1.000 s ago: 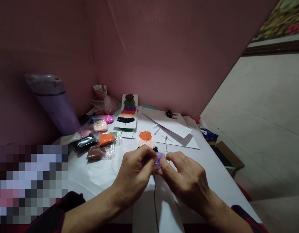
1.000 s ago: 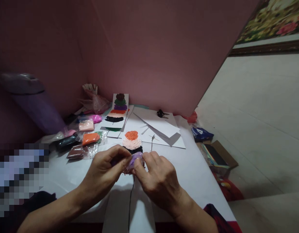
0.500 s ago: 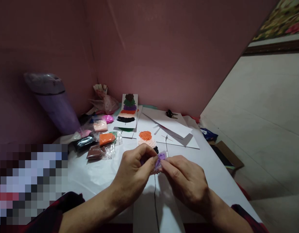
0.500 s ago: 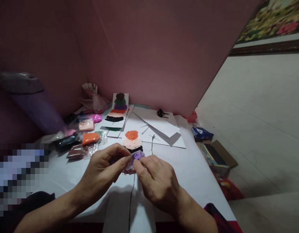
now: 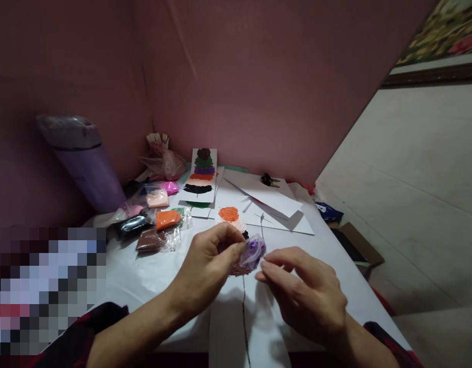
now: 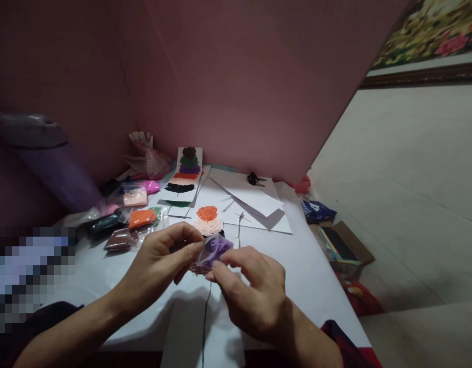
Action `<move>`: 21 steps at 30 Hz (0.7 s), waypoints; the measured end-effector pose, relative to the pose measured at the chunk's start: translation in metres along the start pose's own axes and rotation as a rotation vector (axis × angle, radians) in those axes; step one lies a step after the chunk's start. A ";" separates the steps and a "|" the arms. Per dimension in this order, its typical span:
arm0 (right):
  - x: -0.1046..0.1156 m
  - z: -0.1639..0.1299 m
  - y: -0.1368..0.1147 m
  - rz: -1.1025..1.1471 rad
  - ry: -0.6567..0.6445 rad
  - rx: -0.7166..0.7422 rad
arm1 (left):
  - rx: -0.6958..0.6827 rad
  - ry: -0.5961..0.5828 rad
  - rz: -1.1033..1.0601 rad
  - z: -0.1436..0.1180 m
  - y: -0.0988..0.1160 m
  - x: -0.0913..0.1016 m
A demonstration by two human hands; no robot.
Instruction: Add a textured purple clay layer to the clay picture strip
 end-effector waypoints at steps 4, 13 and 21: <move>0.004 0.001 0.003 0.143 0.073 -0.228 | 0.097 0.006 -0.144 0.002 0.003 0.003; -0.006 0.010 0.011 0.439 -0.121 -0.555 | 0.043 0.085 -0.119 0.008 0.004 0.003; -0.010 0.007 0.011 0.433 -0.082 -0.613 | -0.272 -0.048 0.227 -0.003 -0.003 0.002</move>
Point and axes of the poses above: each hand's wrist, its own z-axis towards the middle knuckle, its own x-axis out of the back of the hand, y = z × x, the point moved 1 cm from there along z, towards the middle knuckle, and after that the axes turned 7 degrees about -x, right-handed, at the moved point
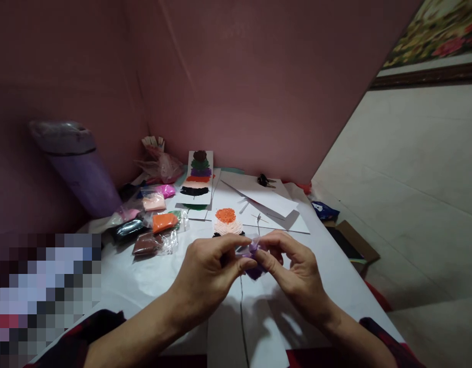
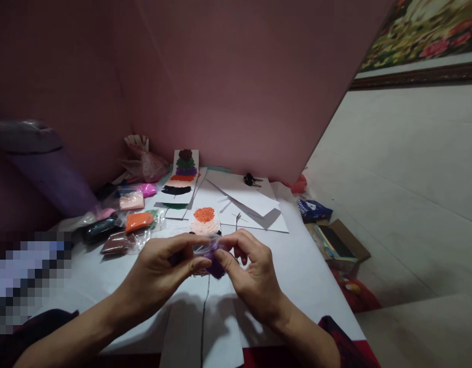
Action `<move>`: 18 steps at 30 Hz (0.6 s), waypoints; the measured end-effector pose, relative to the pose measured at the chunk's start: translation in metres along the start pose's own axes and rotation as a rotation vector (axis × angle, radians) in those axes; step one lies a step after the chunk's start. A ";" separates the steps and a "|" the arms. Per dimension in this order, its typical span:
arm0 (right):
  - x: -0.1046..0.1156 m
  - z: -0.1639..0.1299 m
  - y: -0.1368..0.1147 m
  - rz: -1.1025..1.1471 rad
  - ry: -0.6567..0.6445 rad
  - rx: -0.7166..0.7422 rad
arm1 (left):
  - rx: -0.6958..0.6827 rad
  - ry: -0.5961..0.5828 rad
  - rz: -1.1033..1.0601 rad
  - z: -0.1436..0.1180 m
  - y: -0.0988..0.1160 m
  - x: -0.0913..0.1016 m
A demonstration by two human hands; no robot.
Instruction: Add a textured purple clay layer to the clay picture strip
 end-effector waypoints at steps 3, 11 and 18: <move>-0.001 0.000 0.000 -0.021 0.009 0.040 | 0.004 -0.022 0.051 -0.002 -0.005 -0.002; -0.003 -0.005 0.001 -0.069 -0.013 0.122 | -0.025 -0.078 0.153 -0.001 -0.006 -0.004; -0.002 -0.007 0.002 -0.003 -0.081 0.005 | 0.017 -0.154 0.181 -0.001 -0.005 0.000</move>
Point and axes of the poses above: each hand's wrist, its own z-axis towards the middle knuckle, its own x-axis out of the back of the hand, y = z × x, the point moved 1 cm from there along z, towards the middle knuckle, and after that the axes turned 7 degrees about -x, right-handed, at the moved point
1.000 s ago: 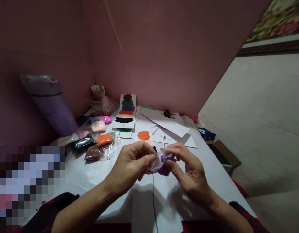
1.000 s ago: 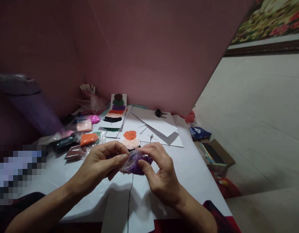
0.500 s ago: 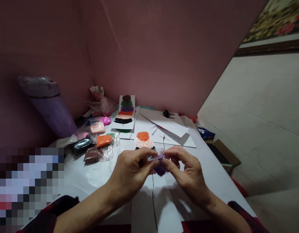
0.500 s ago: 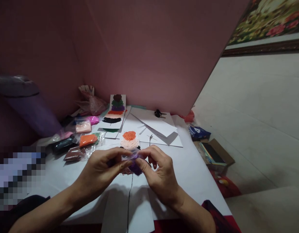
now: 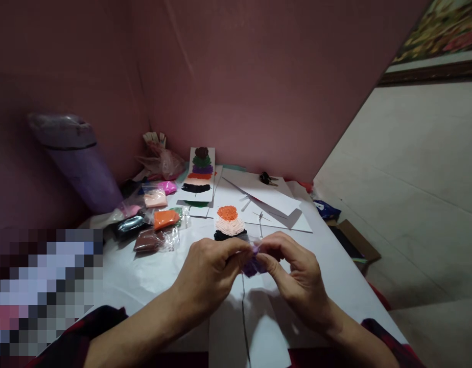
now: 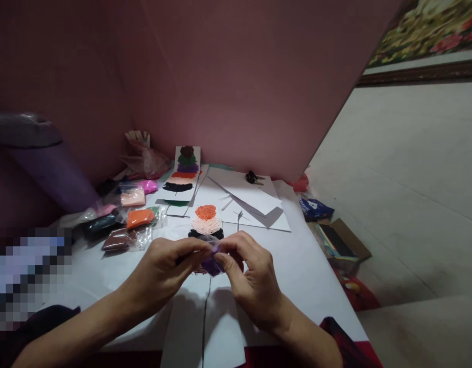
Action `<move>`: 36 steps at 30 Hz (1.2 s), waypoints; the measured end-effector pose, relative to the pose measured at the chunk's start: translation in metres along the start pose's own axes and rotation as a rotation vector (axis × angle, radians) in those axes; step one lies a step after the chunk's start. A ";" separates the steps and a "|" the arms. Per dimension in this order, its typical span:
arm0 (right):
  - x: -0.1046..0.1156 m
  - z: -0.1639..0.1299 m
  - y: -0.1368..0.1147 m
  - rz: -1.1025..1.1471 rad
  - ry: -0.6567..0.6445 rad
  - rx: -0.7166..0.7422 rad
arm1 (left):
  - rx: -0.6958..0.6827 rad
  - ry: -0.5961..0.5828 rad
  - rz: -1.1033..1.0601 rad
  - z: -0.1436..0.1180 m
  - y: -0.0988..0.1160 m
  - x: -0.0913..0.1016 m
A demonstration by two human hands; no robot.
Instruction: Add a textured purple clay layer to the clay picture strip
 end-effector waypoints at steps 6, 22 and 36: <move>0.002 0.003 -0.004 0.181 -0.094 -0.209 | 0.217 -0.041 -0.231 0.006 0.006 0.004; -0.001 0.004 -0.003 0.379 -0.079 -0.345 | 0.474 -0.082 -0.588 0.010 0.007 0.006; 0.001 0.003 -0.003 0.345 -0.066 -0.370 | 0.575 -0.139 -0.712 0.009 0.006 0.006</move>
Point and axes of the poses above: each hand's wrist, its own z-axis towards the middle knuckle, its own x-axis out of the back of the hand, y = z × x, the point moved 1 cm from there along z, towards the middle knuckle, and after that the axes turned 7 degrees about -x, right-handed, at the moved point
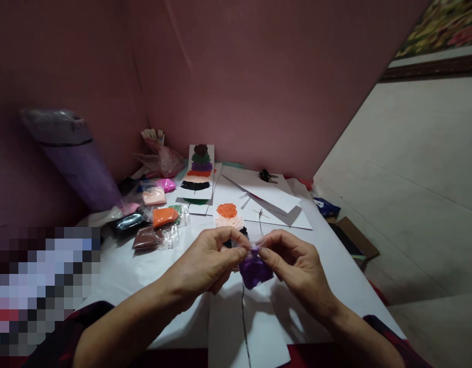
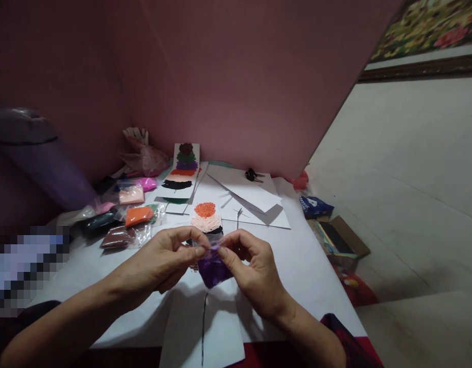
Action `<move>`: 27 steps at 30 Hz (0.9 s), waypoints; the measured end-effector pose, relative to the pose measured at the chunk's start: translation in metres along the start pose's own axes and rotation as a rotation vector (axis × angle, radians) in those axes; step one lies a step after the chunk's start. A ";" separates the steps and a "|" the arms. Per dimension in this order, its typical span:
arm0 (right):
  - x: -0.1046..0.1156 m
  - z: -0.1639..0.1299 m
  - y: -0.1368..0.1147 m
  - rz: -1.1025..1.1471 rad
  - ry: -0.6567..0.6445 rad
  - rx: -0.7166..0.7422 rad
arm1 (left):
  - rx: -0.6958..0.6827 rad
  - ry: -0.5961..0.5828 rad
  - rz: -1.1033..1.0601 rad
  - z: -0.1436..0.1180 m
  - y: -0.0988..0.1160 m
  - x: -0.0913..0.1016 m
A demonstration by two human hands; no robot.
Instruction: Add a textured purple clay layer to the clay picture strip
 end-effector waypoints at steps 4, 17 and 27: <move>-0.001 -0.001 0.000 -0.018 0.008 0.001 | 0.004 -0.007 0.090 0.002 -0.003 0.000; -0.004 -0.002 0.000 -0.005 -0.006 -0.064 | -0.037 0.085 0.107 0.001 0.001 -0.002; -0.003 -0.001 0.000 0.007 -0.027 -0.052 | 0.057 0.042 -0.059 0.000 0.001 -0.001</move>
Point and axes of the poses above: each hand's wrist, its own z-axis towards the middle knuckle, its own x-axis out of the back of the hand, y = z × x, the point moved 1 cm from there along z, towards the middle knuckle, and after that the axes turned 7 degrees about -x, right-handed, at the moved point
